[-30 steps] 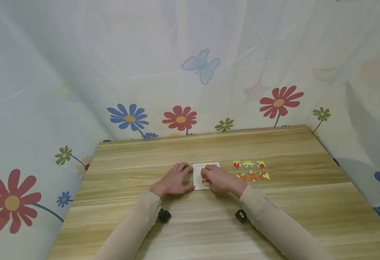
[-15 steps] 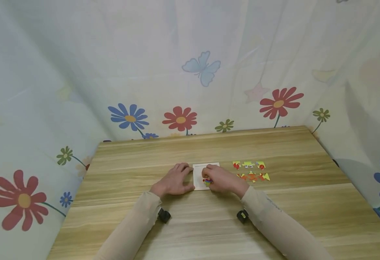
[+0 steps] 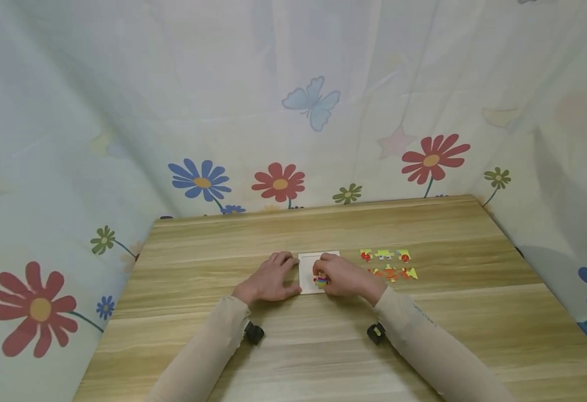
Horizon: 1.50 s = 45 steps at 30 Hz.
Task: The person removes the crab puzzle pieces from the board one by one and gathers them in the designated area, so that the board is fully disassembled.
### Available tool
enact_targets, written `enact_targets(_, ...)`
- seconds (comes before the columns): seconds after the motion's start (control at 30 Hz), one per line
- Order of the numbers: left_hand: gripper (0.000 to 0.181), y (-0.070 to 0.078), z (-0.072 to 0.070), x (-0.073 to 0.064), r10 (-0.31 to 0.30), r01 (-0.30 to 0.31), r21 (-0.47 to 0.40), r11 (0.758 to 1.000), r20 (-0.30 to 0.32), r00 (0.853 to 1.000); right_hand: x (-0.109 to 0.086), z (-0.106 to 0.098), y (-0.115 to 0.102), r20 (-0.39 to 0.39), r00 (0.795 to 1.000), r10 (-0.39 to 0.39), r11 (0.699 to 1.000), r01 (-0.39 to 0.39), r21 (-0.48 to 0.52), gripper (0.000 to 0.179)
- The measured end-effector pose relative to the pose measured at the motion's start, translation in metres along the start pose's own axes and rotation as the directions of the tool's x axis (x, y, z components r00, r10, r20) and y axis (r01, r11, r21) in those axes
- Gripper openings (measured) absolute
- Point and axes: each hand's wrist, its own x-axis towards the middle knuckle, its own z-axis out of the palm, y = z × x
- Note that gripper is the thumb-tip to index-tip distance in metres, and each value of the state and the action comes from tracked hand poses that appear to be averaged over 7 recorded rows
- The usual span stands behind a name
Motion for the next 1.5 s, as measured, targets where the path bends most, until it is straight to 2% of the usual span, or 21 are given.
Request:
enact_targets(0.43, 0.073, -0.001, 0.001, 0.001, -0.008, 0.008, -0.012, 1.000, 0.006, 1.000, -0.004, -0.011, -0.002, 0.005, 1.000, -0.031, 1.000, 0.031, 0.004, 0.030)
enact_targets(0.67, 0.073, 0.000, 0.001, 0.001, -0.004, 0.004, -0.008, 1.000, 0.011, 1.000, -0.009, -0.018, -0.005, 0.035, 0.999, 0.026, 0.999, -0.027, 0.029, 0.033)
enact_targets(0.97, 0.073, -0.001, 0.001, 0.001, 0.000, 0.000, -0.003, 1.000, 0.010, 1.000, -0.018, -0.024, -0.003, 0.000, 1.000, 0.019, 1.000, -0.019, 0.015, 0.033)
enact_targets(1.23, 0.071, -0.003, 0.002, 0.001, 0.016, -0.016, -0.014, 1.000, -0.008, 1.000, -0.026, -0.028, 0.003, -0.062, 0.998, -0.017, 1.000, 0.017, 0.011, 0.033)
enact_targets(1.5, 0.071, -0.003, -0.001, 0.002, 0.025, -0.025, -0.012, 1.000, -0.004, 1.000, -0.034, -0.035, 0.005, -0.055, 0.998, 0.041, 0.999, -0.040, 0.011, 0.033)
